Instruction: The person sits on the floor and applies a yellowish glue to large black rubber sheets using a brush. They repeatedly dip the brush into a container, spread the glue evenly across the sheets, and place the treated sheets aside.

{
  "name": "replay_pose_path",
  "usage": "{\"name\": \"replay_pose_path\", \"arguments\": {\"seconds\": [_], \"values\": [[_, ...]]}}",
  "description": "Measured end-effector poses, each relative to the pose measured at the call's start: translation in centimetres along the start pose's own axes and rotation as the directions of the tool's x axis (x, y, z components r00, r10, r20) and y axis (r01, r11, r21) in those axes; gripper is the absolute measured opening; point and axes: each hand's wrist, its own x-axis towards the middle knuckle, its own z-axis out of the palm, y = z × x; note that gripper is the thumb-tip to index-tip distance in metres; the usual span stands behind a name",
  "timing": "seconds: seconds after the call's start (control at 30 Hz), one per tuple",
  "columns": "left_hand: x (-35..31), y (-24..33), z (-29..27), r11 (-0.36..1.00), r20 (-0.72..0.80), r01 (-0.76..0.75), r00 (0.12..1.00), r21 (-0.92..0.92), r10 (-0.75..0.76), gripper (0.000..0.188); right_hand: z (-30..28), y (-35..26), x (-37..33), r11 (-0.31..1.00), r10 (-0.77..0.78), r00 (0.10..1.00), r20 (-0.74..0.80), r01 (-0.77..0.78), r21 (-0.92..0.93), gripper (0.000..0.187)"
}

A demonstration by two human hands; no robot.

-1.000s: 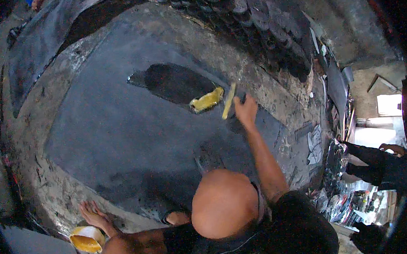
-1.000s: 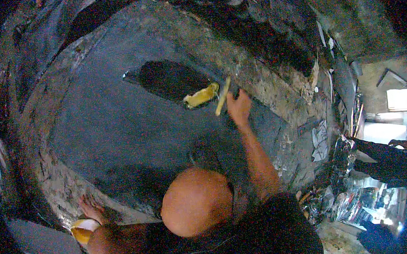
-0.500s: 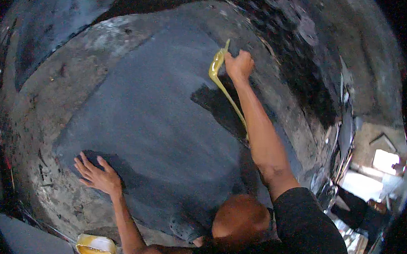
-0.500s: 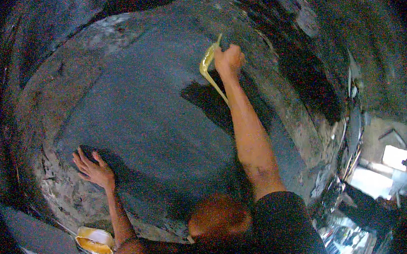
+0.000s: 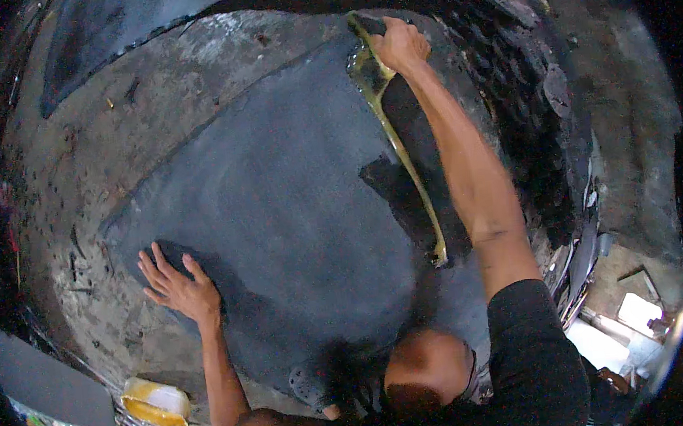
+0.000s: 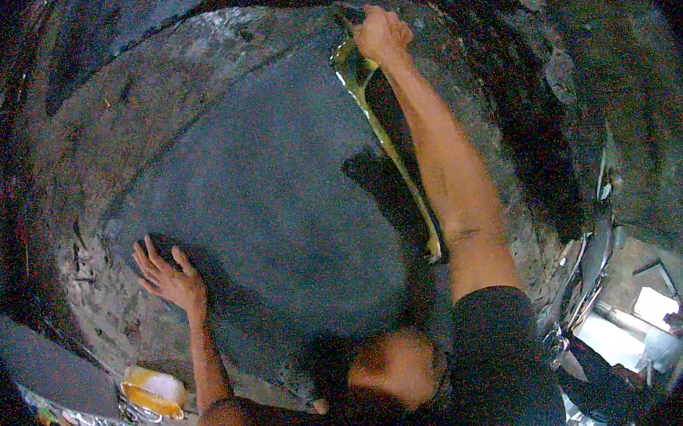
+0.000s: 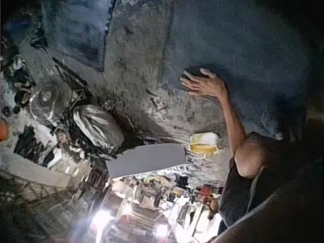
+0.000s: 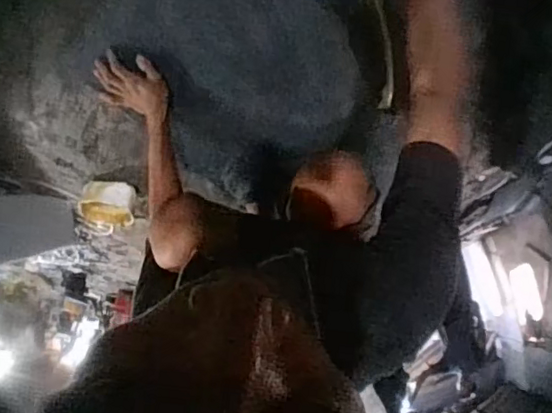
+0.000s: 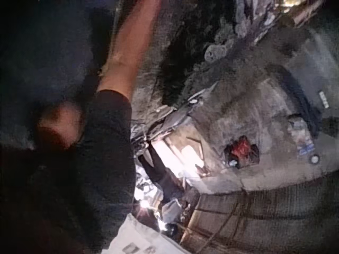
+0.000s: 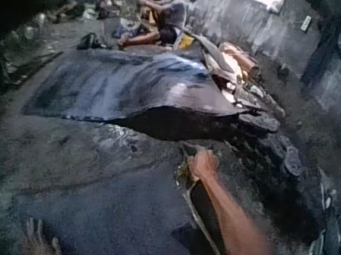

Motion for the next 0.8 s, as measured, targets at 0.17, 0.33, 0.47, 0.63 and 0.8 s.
{"name": "replay_pose_path", "arguments": {"seconds": [0.17,0.33,0.47,0.63,0.8], "values": [[-0.1,0.4,-0.2,1.0,-0.016,-0.007,1.0,-0.015,0.007,0.057,0.6,-1.3,1.2,0.759,-0.646,0.735,0.206,0.648,0.067,0.038],[0.4,-1.3,0.7,0.999,-0.088,-0.043,0.995,-0.002,0.042,0.058,0.4,5.6,-0.6,0.588,-0.806,0.576,0.137,0.804,0.085,0.042],[0.0,-3.3,2.1,0.998,-0.022,-0.061,0.998,-0.004,0.06,0.061,-1.2,19.4,-13.8,0.741,-0.668,0.702,0.247,0.659,0.128,0.051],[1.9,-9.9,2.3,0.805,0.168,0.091,0.986,-0.586,0.01,0.054,-4.7,31.5,-30.6,0.815,-0.562,0.751,0.347,0.574,0.08,0.052],[3.8,-18.0,6.0,0.83,0.276,0.093,0.958,-0.551,0.076,0.055,-6.1,41.6,-44.5,0.93,-0.358,0.881,0.309,0.305,0.207,0.043]]}}
